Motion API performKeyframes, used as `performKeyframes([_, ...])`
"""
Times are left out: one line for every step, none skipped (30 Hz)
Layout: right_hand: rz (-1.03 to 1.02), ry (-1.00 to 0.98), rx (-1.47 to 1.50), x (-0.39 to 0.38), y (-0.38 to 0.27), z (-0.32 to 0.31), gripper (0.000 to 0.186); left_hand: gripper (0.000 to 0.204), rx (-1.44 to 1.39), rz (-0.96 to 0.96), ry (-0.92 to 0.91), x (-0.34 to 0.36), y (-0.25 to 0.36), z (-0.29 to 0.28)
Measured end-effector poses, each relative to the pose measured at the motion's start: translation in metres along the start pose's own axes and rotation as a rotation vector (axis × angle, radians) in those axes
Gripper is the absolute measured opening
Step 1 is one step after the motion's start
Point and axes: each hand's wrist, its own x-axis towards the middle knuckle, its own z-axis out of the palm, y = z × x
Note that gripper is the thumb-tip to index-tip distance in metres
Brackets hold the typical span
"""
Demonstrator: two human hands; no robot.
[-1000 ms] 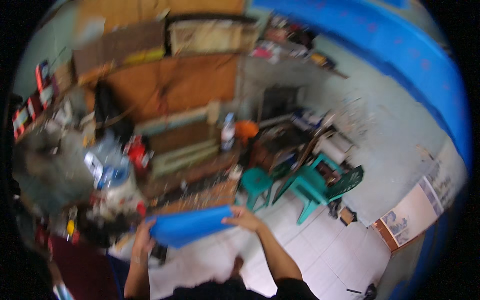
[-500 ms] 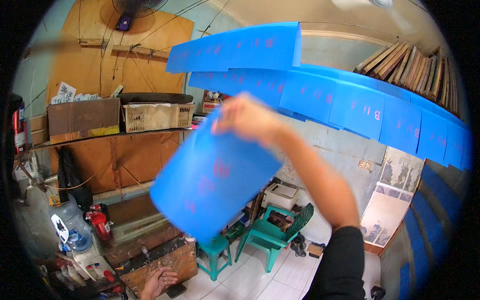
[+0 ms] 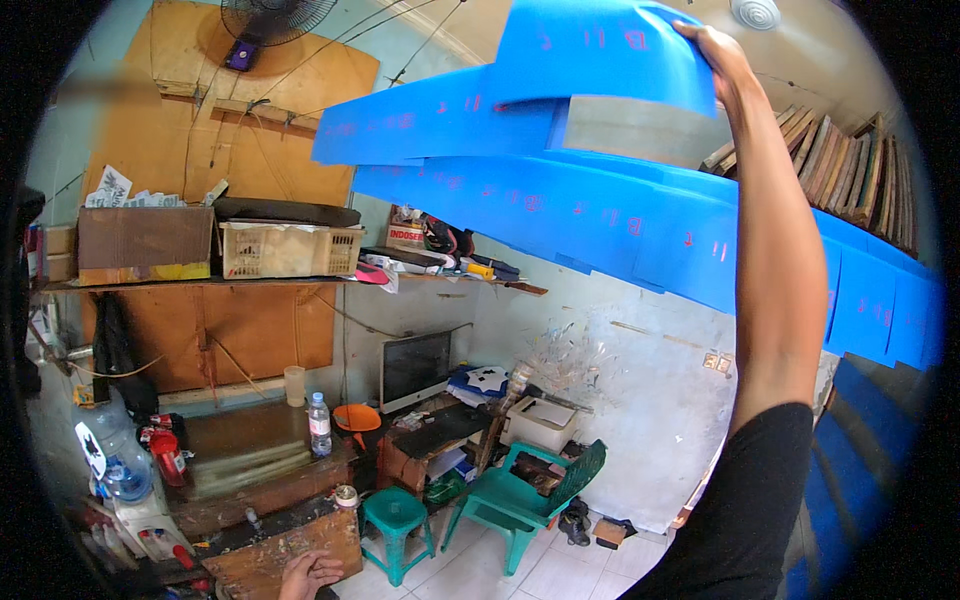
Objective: The person repeatedly picks up blue sheets, lifts them to inspect the printed side, and places them on a table. Another person is seen working at a screen printing station nearby. The task involves handling printed sheets in a repetitive loop.
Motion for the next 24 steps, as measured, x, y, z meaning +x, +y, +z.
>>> performKeyframes([-0.018, 0.049, -0.054, -0.011, 0.003, -0.006, 0.022, 0.033, 0.010, -0.014, 0.001, 0.001, -0.003, 0.003])
performKeyframes([-0.040, 0.093, -0.102, -0.022, 0.006, -0.011, 0.023, 0.033, 0.022, -0.022, -0.007, 0.002, -0.005, 0.007])
performKeyframes([-0.042, 0.117, -0.142, -0.030, 0.009, -0.015, 0.024, 0.033, 0.039, -0.026, -0.013, 0.003, -0.006, 0.010])
performKeyframes([-0.033, 0.166, -0.264, -0.036, 0.011, -0.018, 0.023, 0.033, 0.056, -0.031, -0.017, 0.004, -0.007, 0.014])
performKeyframes([-0.040, 0.152, -0.236, -0.039, 0.015, -0.022, 0.023, 0.033, 0.050, -0.034, -0.023, 0.006, -0.008, 0.019])
performKeyframes([-0.045, 0.141, -0.207, -0.040, 0.018, -0.025, 0.022, 0.032, 0.046, -0.038, -0.030, 0.007, -0.009, 0.024])
performKeyframes([-0.051, 0.090, -0.173, -0.039, 0.023, -0.029, 0.022, 0.032, 0.042, -0.044, -0.035, 0.007, -0.011, 0.029])
performKeyframes([-0.006, 0.053, -0.132, -0.037, 0.028, -0.032, 0.032, 0.032, 0.070, -0.041, -0.033, 0.008, -0.012, 0.035])
performKeyframes([-0.029, 0.118, -0.177, -0.033, 0.032, -0.034, 0.031, 0.032, 0.097, -0.036, -0.027, 0.009, -0.015, 0.042])
performKeyframes([-0.056, 0.119, -0.203, -0.029, 0.037, -0.036, 0.031, 0.032, 0.121, -0.031, -0.017, 0.007, -0.017, 0.047])
performKeyframes([-0.086, 0.119, -0.227, -0.025, 0.041, -0.037, 0.031, 0.032, 0.110, -0.034, -0.030, 0.004, -0.021, 0.053])
performKeyframes([-0.103, 0.092, -0.205, -0.022, 0.044, -0.037, 0.029, 0.032, 0.098, -0.038, -0.041, 0.000, -0.025, 0.059])
performKeyframes([-0.099, 0.105, -0.197, -0.019, 0.047, -0.036, 0.025, 0.032, 0.087, -0.041, -0.052, -0.005, -0.028, 0.064])
performKeyframes([-0.097, 0.117, -0.186, -0.016, 0.049, -0.034, 0.022, 0.032, 0.085, -0.056, -0.026, -0.010, -0.032, 0.070])
performKeyframes([-0.085, 0.127, -0.185, -0.015, 0.052, -0.032, 0.019, 0.032, 0.086, -0.060, -0.010, -0.018, -0.036, 0.074])
performKeyframes([-0.128, 0.123, -0.173, -0.016, 0.054, -0.030, 0.025, 0.032, 0.087, -0.064, 0.005, -0.028, -0.041, 0.079])
performKeyframes([-0.137, 0.135, -0.182, -0.016, 0.057, -0.029, 0.025, 0.032, 0.088, -0.070, 0.018, -0.037, -0.044, 0.082])
performKeyframes([-0.122, 0.132, -0.188, -0.019, 0.060, -0.028, 0.025, 0.031, 0.090, -0.076, 0.005, -0.044, -0.046, 0.084])
performKeyframes([-0.157, 0.084, -0.178, -0.021, 0.062, -0.028, 0.025, 0.031, 0.115, -0.083, 0.025, -0.052, -0.048, 0.086])
performKeyframes([-0.112, 0.121, -0.155, -0.024, 0.065, -0.029, 0.024, 0.031, 0.140, -0.091, 0.044, -0.060, -0.050, 0.088])
performKeyframes([-0.112, 0.108, -0.123, -0.027, 0.068, -0.029, 0.023, 0.031, 0.161, -0.100, 0.062, -0.068, -0.053, 0.090])
performKeyframes([-0.128, 0.025, -0.076, -0.028, 0.069, -0.030, 0.022, 0.031, 0.150, -0.102, 0.053, -0.075, -0.054, 0.090])
performKeyframes([-0.086, 0.076, -0.110, -0.030, 0.070, -0.030, 0.023, 0.031, 0.164, -0.106, 0.051, -0.081, -0.055, 0.090])
performKeyframes([-0.062, 0.055, -0.128, -0.033, 0.069, -0.031, 0.025, 0.031, 0.177, -0.113, 0.048, -0.087, -0.056, 0.090])
